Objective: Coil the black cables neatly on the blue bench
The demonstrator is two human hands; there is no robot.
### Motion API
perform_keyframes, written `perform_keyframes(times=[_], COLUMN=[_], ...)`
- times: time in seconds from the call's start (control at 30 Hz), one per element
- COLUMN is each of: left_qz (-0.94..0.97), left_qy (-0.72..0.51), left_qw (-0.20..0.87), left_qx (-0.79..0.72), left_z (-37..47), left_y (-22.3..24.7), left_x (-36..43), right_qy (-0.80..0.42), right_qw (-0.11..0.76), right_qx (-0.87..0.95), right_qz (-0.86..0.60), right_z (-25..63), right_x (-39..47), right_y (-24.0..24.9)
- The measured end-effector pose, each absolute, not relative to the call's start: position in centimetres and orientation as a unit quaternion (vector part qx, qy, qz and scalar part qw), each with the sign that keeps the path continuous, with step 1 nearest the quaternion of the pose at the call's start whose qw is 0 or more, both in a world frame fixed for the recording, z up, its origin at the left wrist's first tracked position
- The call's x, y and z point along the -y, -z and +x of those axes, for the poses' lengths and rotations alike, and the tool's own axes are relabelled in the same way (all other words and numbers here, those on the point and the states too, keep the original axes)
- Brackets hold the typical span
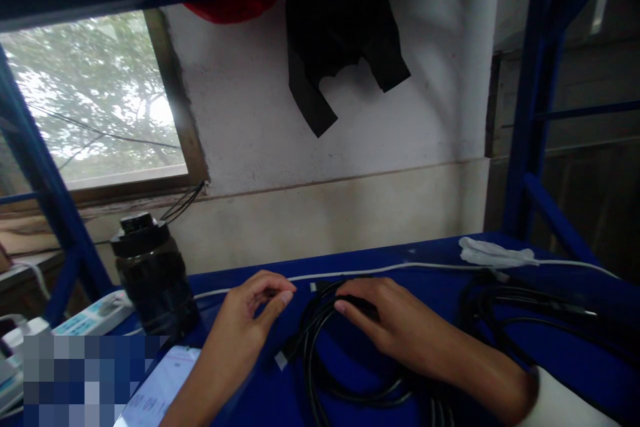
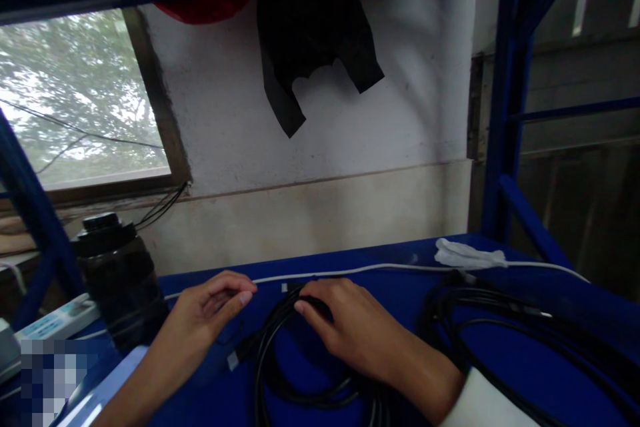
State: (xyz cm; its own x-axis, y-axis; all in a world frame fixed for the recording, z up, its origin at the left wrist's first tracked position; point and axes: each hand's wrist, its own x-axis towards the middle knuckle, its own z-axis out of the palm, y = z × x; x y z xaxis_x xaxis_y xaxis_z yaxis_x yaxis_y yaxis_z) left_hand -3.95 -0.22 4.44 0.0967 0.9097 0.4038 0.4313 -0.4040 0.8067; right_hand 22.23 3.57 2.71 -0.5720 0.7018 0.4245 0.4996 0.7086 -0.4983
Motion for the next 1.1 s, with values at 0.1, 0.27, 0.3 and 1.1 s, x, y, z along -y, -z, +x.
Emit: perform_keyframes(times=[0.1, 0.27, 0.3, 1.1], left_qz=[0.684, 0.688, 0.686, 0.556], left_qy=[-0.475, -0.475, -0.477, -0.570], left_qw=[0.273, 0.287, 0.290, 0.434], left_qx=[-0.482, -0.467, -0.466, -0.421], left_z=[-2.4, -0.2, 0.1, 4.0], left_y=[-4.5, -3.9, -3.8, -4.1], left_x=[0.4, 0.5, 0.5, -1.0], right_qy=[-0.165, -0.182, -0.186, -0.401], right_qw=[0.308, 0.303, 0.302, 0.382], right_qx=[0.870, 0.865, 0.863, 0.776], right_qz=[-0.349, -0.358, -0.359, -0.302], right_z=[22.1, 21.9, 21.9, 21.8], right_x=[-3.4, -3.3, -3.4, -3.5], right_y=[-2.8, -3.2, -3.3, -3.8])
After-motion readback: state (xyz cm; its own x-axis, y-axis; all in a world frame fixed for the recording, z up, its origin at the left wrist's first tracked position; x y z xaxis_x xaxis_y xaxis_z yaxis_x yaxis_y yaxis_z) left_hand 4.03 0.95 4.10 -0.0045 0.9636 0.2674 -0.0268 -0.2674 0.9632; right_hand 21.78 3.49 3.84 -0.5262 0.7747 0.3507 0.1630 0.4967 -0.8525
